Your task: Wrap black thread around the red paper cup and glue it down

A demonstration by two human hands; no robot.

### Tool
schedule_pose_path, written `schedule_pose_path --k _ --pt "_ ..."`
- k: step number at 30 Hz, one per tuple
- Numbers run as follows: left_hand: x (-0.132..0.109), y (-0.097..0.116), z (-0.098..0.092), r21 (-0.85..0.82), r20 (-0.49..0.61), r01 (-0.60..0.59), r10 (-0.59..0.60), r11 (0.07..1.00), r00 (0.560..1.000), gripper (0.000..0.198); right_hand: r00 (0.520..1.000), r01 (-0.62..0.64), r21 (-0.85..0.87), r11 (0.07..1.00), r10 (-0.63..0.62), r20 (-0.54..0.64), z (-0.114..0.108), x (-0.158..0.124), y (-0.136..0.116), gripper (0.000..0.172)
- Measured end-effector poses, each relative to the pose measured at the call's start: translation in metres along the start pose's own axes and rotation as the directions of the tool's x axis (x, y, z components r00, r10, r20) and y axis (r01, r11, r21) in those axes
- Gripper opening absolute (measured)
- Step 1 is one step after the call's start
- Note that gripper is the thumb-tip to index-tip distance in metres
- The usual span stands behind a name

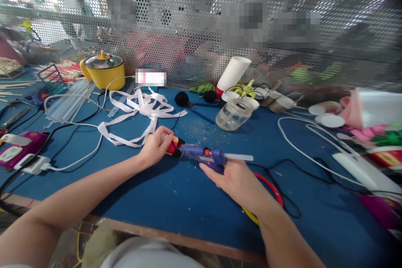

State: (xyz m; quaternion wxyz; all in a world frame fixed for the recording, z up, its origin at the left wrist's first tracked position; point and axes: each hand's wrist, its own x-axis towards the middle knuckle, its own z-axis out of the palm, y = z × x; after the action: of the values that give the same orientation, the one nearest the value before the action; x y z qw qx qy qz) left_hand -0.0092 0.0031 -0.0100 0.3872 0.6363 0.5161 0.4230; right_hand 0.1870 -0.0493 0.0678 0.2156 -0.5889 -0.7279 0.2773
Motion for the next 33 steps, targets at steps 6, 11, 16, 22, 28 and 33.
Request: schedule_pose_path --k 6,11,16,22,28,33 --pt "-0.0031 0.0023 -0.0010 0.036 0.018 -0.068 0.068 0.997 0.998 0.016 0.999 0.003 0.028 1.000 -0.002 -0.044 0.0006 0.0036 0.0053 0.014" --pt "-0.0055 0.0033 -0.0018 0.065 0.030 -0.104 0.102 0.992 0.994 0.015 0.999 0.000 0.041 0.999 0.002 -0.051 0.0001 0.0069 0.0079 0.014" --pt "-0.0054 0.0020 -0.0025 0.066 0.044 -0.108 0.106 0.992 0.993 0.017 0.999 -0.011 0.040 0.999 0.012 -0.031 -0.0026 0.0041 0.0051 0.014" --pt "-0.0061 0.0011 -0.0029 0.017 0.063 -0.084 0.083 0.996 0.995 0.018 0.999 -0.029 0.055 0.998 0.030 -0.024 -0.0034 0.0042 0.0045 0.016" --pt "-0.0078 0.0028 -0.0038 0.054 0.072 -0.133 0.129 0.990 0.989 0.019 0.999 -0.045 0.024 0.999 0.045 -0.009 -0.0030 0.0074 0.0065 0.020" --pt "-0.0079 0.0011 -0.0037 0.047 0.076 -0.123 0.120 0.991 0.990 0.019 0.996 -0.071 -0.016 0.997 0.071 0.049 -0.0049 0.0057 0.0063 0.027"
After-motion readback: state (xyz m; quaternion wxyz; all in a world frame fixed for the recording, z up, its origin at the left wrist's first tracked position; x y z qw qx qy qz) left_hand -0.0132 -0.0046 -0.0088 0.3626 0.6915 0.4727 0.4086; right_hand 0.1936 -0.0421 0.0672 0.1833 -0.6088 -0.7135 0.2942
